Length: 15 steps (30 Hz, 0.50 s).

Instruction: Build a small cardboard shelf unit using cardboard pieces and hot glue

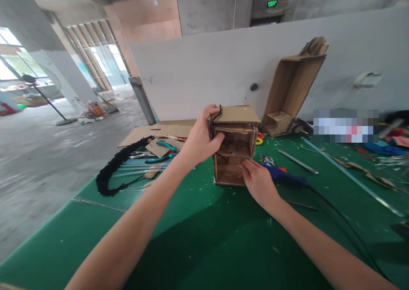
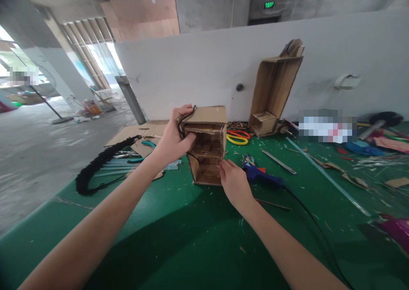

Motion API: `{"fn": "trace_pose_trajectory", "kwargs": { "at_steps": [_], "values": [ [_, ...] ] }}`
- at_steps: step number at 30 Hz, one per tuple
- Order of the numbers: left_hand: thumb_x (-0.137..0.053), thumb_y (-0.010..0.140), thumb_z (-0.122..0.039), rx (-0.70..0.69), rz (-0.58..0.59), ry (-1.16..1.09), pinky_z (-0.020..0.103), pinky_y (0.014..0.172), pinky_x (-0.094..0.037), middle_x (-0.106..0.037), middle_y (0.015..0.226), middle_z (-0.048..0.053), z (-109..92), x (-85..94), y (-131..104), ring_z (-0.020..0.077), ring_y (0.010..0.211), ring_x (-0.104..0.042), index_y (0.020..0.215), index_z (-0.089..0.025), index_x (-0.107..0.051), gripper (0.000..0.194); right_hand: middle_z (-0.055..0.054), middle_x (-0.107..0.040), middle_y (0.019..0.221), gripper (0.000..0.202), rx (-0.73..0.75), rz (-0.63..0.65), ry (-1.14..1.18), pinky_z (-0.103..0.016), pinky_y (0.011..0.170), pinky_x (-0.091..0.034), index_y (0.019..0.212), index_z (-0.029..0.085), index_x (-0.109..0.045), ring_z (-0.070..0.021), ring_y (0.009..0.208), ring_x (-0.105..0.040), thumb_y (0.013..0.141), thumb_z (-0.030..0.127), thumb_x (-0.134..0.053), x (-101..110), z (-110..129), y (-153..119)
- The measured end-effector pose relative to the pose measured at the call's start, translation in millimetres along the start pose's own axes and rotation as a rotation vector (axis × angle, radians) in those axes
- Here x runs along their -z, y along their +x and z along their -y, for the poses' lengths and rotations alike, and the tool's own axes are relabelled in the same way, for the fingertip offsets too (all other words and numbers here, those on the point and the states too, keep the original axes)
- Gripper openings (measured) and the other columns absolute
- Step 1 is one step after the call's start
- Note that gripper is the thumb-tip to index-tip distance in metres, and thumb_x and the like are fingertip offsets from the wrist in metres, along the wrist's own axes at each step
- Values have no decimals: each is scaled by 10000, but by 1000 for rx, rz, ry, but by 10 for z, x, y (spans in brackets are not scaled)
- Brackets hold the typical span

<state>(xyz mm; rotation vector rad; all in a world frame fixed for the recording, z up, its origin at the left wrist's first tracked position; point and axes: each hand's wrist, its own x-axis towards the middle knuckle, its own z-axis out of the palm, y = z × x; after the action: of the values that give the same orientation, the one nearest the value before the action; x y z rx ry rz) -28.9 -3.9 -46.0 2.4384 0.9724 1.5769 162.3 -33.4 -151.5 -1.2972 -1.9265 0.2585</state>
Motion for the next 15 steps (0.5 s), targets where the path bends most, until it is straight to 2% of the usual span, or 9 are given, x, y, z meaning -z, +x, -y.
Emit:
{"fn": "trace_pose_trajectory", "kwargs": {
  "at_steps": [15],
  "values": [
    [-479, 757, -45, -26, -25, -1, 452, 1131, -324, -433, 1388, 127, 67, -35, 11, 221, 1348, -408, 1200, -231, -355, 497, -30, -575, 723, 206, 1, -3, 7, -264, 596, -424, 737, 207, -500, -162, 631, -610, 913, 209, -394, 0, -1, -10]
  ]
}}
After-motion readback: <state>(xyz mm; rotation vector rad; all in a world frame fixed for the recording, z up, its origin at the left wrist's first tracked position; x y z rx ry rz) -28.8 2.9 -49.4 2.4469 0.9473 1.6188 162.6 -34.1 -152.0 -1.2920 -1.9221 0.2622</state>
